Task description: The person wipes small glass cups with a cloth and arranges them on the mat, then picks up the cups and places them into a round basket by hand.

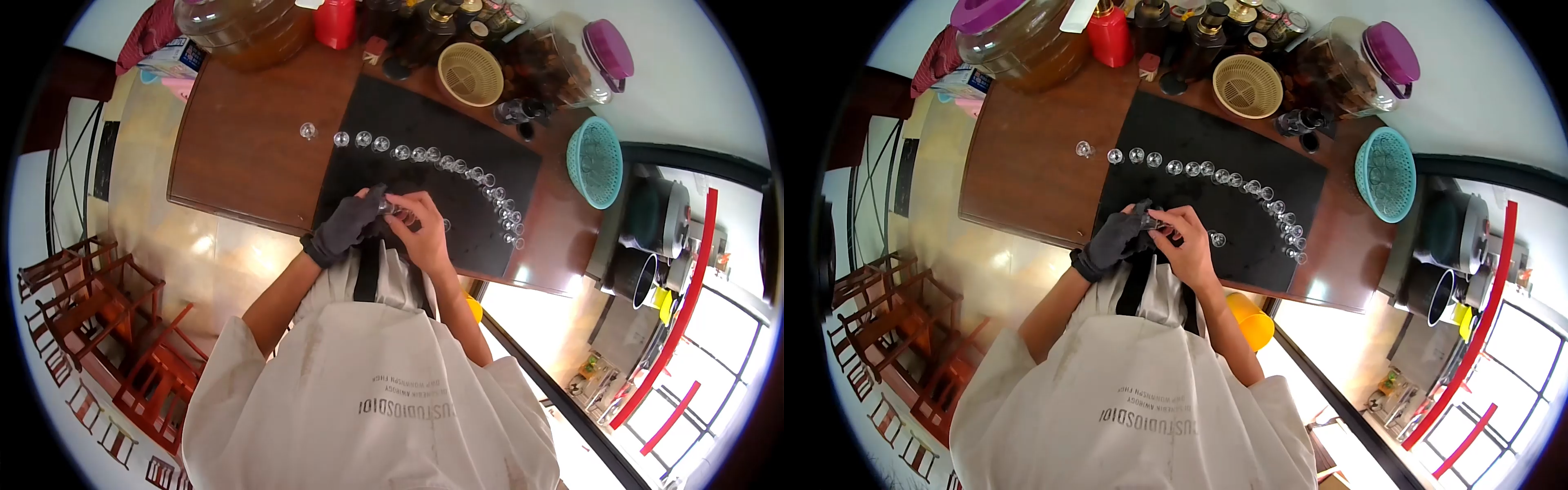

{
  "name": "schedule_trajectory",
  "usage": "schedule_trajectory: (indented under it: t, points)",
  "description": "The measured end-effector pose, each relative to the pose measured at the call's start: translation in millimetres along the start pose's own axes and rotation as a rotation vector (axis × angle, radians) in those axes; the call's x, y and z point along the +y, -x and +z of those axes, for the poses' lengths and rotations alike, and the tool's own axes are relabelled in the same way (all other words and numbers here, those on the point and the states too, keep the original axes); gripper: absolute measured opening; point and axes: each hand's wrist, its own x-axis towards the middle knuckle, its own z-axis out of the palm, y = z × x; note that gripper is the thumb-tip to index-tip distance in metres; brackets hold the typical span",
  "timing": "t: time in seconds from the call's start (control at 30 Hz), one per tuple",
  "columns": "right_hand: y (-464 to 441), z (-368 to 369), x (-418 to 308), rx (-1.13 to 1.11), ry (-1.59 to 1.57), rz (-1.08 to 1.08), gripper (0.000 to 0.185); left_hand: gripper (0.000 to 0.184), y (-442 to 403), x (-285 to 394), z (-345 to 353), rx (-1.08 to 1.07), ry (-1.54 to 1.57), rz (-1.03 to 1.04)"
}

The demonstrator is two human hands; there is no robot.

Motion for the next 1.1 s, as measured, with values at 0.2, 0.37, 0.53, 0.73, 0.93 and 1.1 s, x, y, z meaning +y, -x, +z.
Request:
schedule_trajectory:
  t: [0.2, 0.37, 0.53, 0.73, 0.93, 1.1]
  points:
    - [4, -19, -12, -0.169, 0.022, -0.038, 0.031, 0.028, 5, 7, 2, -0.06, -0.109, -0.018]
    - [8, -26, -22, -0.282, 0.047, 0.016, 0.028, 0.023, 4, 3, -1, -0.146, -0.234, -0.029]
    - [5, -27, -30, -0.331, 0.032, 0.118, 0.018, 0.019, 19, 25, 15, -0.15, -0.614, 0.211]
    - [6, -19, -30, -0.251, -0.038, 0.188, 0.021, 0.023, 12, -4, 7, -0.154, -0.258, 0.145]
    - [13, -8, -10, -0.038, -0.443, 0.152, 0.018, 0.023, 9, -5, 4, -0.12, -0.044, 0.088]
    - [20, -15, -16, -0.068, -0.44, 0.101, 0.022, 0.019, 12, 3, 3, -0.15, -0.048, 0.063]
